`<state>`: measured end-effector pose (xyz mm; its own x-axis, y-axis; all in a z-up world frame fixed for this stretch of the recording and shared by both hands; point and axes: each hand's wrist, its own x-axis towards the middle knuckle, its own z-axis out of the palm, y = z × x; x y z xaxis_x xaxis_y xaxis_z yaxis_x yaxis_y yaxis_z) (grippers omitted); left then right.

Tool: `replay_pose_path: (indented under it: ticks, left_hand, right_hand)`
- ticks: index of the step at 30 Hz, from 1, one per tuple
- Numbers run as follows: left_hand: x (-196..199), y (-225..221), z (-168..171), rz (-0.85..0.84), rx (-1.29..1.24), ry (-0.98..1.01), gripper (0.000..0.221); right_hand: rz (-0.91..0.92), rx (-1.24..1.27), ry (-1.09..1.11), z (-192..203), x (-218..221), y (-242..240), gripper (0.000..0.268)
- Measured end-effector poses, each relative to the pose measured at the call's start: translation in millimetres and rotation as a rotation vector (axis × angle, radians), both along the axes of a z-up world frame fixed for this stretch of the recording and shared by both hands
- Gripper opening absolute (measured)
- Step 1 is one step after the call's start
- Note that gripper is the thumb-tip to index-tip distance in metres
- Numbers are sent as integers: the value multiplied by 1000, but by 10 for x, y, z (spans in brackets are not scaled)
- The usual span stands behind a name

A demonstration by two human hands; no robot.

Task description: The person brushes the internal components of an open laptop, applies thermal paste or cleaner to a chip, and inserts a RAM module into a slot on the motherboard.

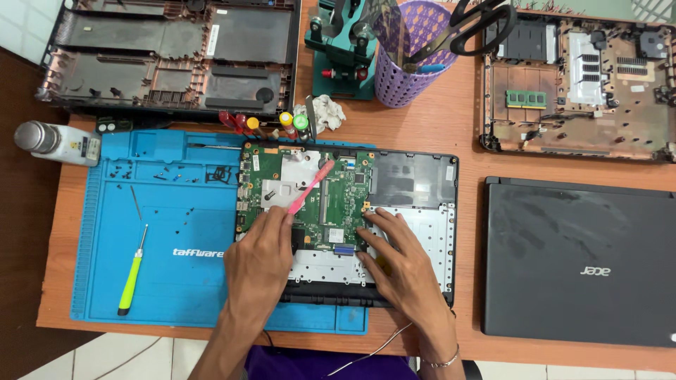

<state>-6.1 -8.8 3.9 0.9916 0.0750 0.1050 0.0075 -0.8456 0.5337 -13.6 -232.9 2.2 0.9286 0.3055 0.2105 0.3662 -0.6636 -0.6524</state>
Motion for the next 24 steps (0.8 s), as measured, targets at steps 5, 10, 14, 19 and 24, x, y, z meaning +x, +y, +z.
replay_pose_path:
  ticks: [5,10,14,19,24]
  left_hand:
    - [22,-55,-32,23,26,-20,14]
    - [100,-133,-120,49,-18,-83,12]
    - [128,-320,-135,24,-13,-57,14]
    - [179,-385,-33,15,-6,-42,14]
    - [190,-371,147,10,60,1,15]
  right_hand:
    - [17,-5,-39,-12,12,-11,35]
    - [19,1,-20,5,1,-12,33]
    - [25,0,-33,23,17,-22,34]
    - [29,6,-31,31,15,-31,34]
    - [32,2,-37,6,10,-24,34]
